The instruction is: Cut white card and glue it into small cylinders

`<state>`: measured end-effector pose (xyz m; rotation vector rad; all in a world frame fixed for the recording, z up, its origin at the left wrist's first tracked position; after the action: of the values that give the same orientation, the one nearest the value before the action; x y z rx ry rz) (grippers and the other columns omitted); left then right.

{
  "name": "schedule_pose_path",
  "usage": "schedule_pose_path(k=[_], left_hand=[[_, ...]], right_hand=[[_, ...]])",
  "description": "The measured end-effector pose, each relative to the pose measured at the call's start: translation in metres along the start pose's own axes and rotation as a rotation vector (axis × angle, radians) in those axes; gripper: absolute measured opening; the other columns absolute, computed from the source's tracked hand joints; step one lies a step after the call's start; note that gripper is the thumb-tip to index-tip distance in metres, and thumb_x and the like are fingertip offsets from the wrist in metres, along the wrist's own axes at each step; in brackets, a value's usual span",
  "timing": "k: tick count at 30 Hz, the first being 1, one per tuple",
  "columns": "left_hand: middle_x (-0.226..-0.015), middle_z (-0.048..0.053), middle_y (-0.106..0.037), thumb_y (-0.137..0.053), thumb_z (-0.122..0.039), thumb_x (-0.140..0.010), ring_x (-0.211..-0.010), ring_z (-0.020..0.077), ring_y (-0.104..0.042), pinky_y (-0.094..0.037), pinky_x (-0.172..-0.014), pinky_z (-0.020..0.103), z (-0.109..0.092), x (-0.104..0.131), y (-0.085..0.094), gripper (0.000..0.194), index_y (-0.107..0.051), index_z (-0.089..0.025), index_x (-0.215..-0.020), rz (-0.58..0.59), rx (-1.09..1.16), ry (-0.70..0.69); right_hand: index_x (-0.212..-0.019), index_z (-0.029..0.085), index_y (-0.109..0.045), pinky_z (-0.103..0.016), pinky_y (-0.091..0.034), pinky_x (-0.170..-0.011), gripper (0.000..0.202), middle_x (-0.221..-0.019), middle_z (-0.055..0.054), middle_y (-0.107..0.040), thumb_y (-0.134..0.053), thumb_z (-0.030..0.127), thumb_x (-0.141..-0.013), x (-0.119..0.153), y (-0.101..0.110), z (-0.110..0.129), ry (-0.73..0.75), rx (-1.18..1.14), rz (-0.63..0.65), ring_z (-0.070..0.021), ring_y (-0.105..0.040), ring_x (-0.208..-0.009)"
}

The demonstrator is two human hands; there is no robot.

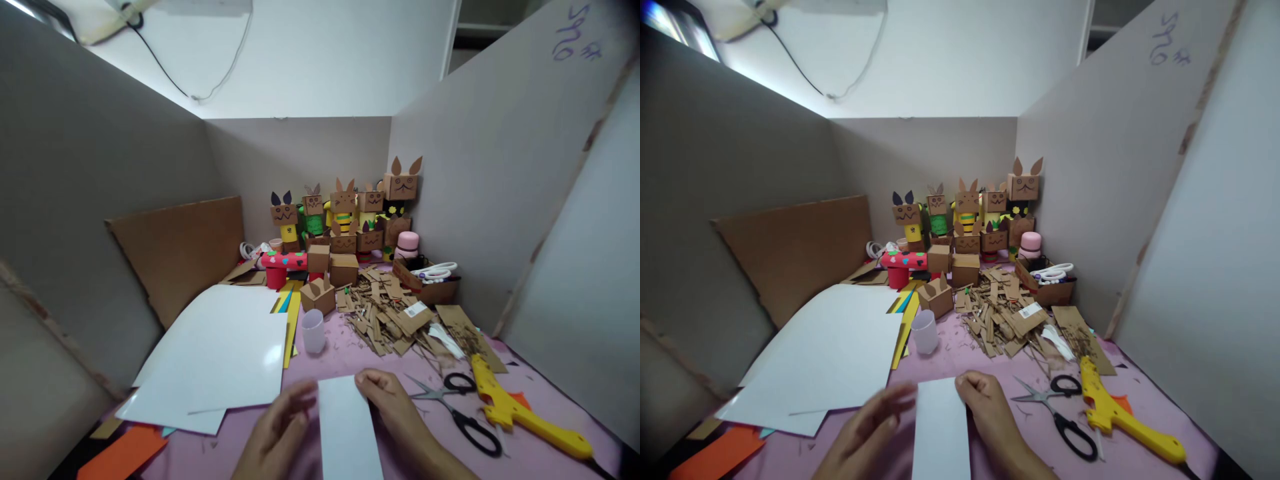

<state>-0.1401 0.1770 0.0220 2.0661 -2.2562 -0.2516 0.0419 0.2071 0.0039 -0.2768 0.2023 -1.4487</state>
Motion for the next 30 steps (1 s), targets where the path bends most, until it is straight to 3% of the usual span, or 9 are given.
schedule_pose_path(k=[2, 4, 6, 11, 15, 19, 22, 27, 30], left_hand=[[-0.088, 0.005, -0.069, -0.071, -0.039, -0.07, -0.083, 0.0204, -0.062, -0.049, -0.071, 0.028, -0.009, -0.016, -0.009, 0.033, -0.066, -0.018, -0.095, -0.1, 0.06, 0.034], [-0.053, -0.001, -0.057, -0.077, -0.044, -0.059, -0.05, 0.0133, -0.051, -0.037, -0.045, 0.022, -0.001, -0.031, -0.031, 0.033, -0.061, -0.014, -0.061, -0.056, 0.126, 0.148], [-0.047, -0.004, -0.049, -0.075, -0.048, -0.059, -0.043, 0.0095, -0.042, -0.029, -0.042, 0.021, 0.004, -0.042, -0.047, 0.04, -0.053, -0.015, -0.052, -0.023, 0.157, 0.16], [-0.043, -0.008, -0.041, -0.076, -0.053, -0.056, -0.041, 0.006, -0.033, -0.024, -0.042, 0.019, 0.02, -0.043, -0.06, 0.048, -0.045, -0.017, -0.049, 0.006, 0.409, 0.229], [-0.047, -0.005, -0.051, -0.076, -0.05, -0.059, -0.044, 0.0087, -0.042, -0.032, -0.046, 0.02, 0.023, -0.037, -0.061, 0.042, -0.053, -0.016, -0.054, -0.009, 0.584, 0.304], [-0.043, -0.005, -0.051, -0.076, -0.048, -0.061, -0.042, 0.0092, -0.044, -0.031, -0.045, 0.02, 0.026, -0.041, -0.057, 0.041, -0.054, -0.015, -0.052, -0.013, 0.555, 0.286], [-0.039, -0.007, -0.046, -0.077, -0.05, -0.057, -0.038, 0.007, -0.039, -0.027, -0.042, 0.019, 0.034, -0.043, -0.056, 0.046, -0.049, -0.015, -0.047, 0.008, 0.494, 0.291], [-0.049, -0.002, -0.06, -0.075, -0.048, -0.062, -0.046, 0.0134, -0.054, -0.038, -0.048, 0.023, 0.032, -0.04, -0.062, 0.038, -0.057, -0.015, -0.057, 0.031, 0.635, 0.338], [-0.057, 0.001, -0.066, -0.067, -0.055, -0.069, -0.055, 0.0161, -0.061, -0.042, -0.053, 0.023, 0.021, -0.037, -0.068, 0.039, -0.06, -0.016, -0.067, 0.094, 0.707, 0.308]], right_hand=[[-0.056, 0.015, -0.051, -0.02, -0.025, -0.045, 0.038, -0.05, 0.006, -0.039, -0.067, 0.047, -0.071, 0.0, -0.002, -0.001, 0.006, -0.015, 0.026, -0.0071, -0.033, -0.048], [-0.059, 0.015, -0.052, -0.02, -0.026, -0.045, 0.038, -0.051, 0.006, -0.041, -0.067, 0.049, -0.07, -0.001, -0.002, -0.004, 0.004, -0.035, 0.027, -0.0074, -0.034, -0.047], [-0.06, 0.016, -0.05, -0.019, -0.026, -0.044, 0.039, -0.05, 0.007, -0.041, -0.07, 0.049, -0.067, -0.003, 0.003, -0.004, 0.02, -0.042, -0.012, -0.007, -0.034, -0.046], [-0.052, 0.017, -0.046, -0.018, -0.025, -0.043, 0.044, -0.044, 0.009, -0.04, -0.077, 0.049, -0.057, -0.008, 0.002, -0.006, -0.025, -0.169, -0.066, -0.0055, -0.032, -0.042], [-0.05, 0.018, -0.044, -0.019, -0.028, -0.042, 0.049, -0.041, 0.008, -0.042, -0.076, 0.055, -0.055, -0.008, -0.001, -0.009, -0.105, -0.263, -0.101, -0.0063, -0.036, -0.039], [-0.062, 0.017, -0.052, -0.017, -0.026, -0.037, 0.053, -0.042, 0.007, -0.046, -0.059, 0.07, -0.065, -0.009, 0.004, -0.006, -0.069, -0.127, -0.081, -0.0071, -0.039, -0.036], [-0.069, 0.016, -0.056, -0.016, -0.027, -0.039, 0.054, -0.048, 0.007, -0.047, -0.065, 0.068, -0.06, -0.01, -0.006, -0.009, -0.041, -0.037, 0.025, -0.0062, -0.04, -0.04], [-0.054, 0.015, -0.051, -0.018, -0.028, -0.04, 0.054, -0.044, 0.005, -0.048, -0.069, 0.066, -0.055, -0.011, -0.008, -0.024, -0.134, -0.111, -0.045, -0.0064, -0.039, -0.039], [-0.056, 0.016, -0.051, -0.019, -0.03, -0.04, 0.05, -0.044, 0.005, -0.048, -0.069, 0.063, -0.06, -0.012, 0.0, -0.012, -0.067, -0.164, -0.099, -0.0077, -0.042, -0.04]])
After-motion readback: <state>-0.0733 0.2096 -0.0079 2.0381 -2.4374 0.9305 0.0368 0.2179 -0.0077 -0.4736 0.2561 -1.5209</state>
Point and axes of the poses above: each hand's wrist, its own x-axis away from the middle knuckle, its own y-axis out of the back of the hand, z = x × y, the point moved 9 cm from there along -x, towards the middle knuckle
